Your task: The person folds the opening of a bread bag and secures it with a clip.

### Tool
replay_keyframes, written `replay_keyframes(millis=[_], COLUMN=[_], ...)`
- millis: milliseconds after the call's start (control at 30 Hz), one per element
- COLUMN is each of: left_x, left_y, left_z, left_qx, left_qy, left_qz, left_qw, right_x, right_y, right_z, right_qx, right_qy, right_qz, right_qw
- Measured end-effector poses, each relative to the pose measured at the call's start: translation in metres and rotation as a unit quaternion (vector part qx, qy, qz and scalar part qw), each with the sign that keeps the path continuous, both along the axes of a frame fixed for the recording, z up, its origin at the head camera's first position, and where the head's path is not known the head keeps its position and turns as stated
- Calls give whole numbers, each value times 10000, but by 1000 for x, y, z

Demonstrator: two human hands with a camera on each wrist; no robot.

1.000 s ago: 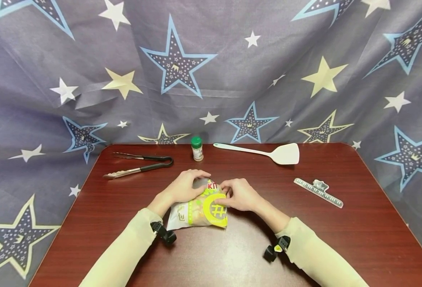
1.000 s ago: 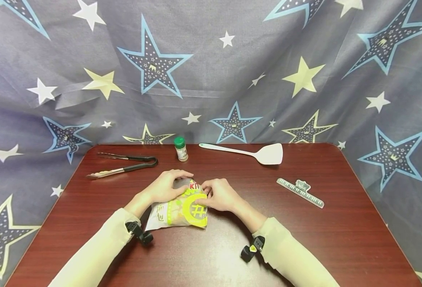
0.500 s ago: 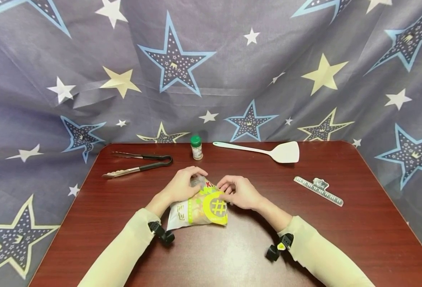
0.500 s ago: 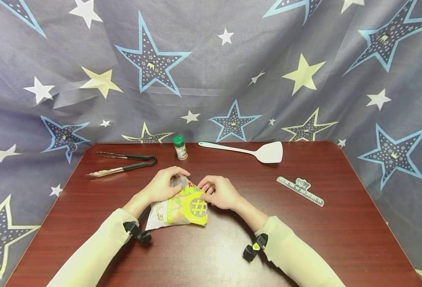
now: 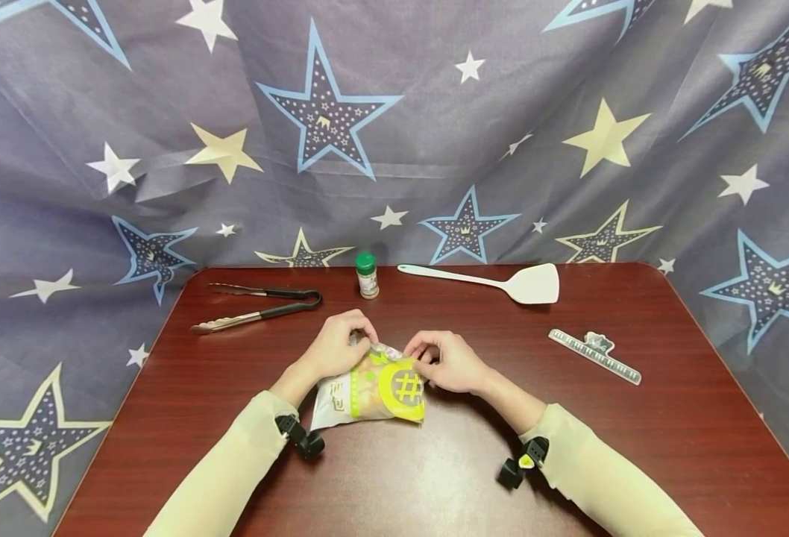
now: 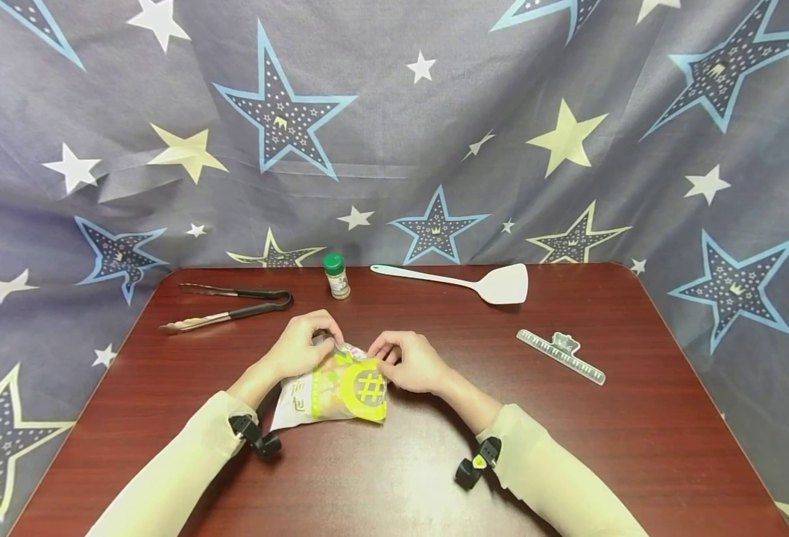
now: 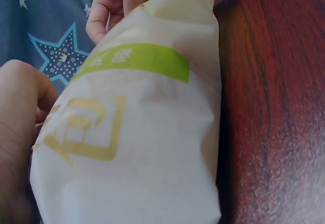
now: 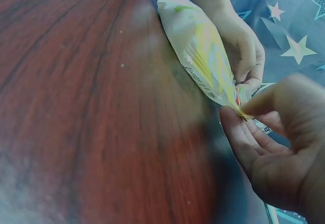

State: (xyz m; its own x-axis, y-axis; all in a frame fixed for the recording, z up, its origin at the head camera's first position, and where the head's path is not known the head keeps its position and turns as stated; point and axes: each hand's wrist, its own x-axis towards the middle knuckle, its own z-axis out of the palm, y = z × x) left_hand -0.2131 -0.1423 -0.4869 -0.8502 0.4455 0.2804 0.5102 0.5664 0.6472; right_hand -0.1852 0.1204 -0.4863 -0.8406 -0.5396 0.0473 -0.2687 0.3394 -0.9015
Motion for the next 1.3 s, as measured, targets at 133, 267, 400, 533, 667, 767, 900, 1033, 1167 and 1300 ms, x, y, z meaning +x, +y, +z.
replay_keyframes(millis=[133, 267, 400, 533, 667, 767, 900, 1033, 1167, 1300], left_x=[0, -1, -2, -6, -9, -10, -11, -12, -11, -12], left_y=[2, 2, 2, 2, 0, -2, -4, -6, -7, -8], left_z=[1, 0, 0, 2, 5, 8, 8, 9, 10, 7], left_qx=[-69, -159, -204, -289, -557, -891, -1111, -1012, -909, -773], left_qy=[15, 60, 40, -9, -155, -303, -359, -286, -316, -353], left_qz=[-10, -60, -157, -243, -285, -311, -340, -423, -442, -439], left_qw=[10000, 9998, 9997, 9993, 9979, 9951, 9926, 9936, 9944, 9954], right_x=[-1, -3, -5, -6, -6, -6, -4, -3, -2, -1], right_y=[-1, -5, -8, -10, -11, -12, -12, -12, -11, -11], right_z=[0, 4, 8, 10, 13, 15, 17, 17, 16, 16], right_qx=[-12, 323, 752, 975, 968, 947, 960, 1017, 1051, 1039], right_qy=[-16, 206, 130, -131, -307, -384, -253, -3, 201, 302], right_qz=[-96, -232, -282, -244, -236, -246, -248, -260, -345, -379], right_qw=[10000, 9990, 9967, 9949, 9946, 9945, 9948, 9945, 9937, 9934])
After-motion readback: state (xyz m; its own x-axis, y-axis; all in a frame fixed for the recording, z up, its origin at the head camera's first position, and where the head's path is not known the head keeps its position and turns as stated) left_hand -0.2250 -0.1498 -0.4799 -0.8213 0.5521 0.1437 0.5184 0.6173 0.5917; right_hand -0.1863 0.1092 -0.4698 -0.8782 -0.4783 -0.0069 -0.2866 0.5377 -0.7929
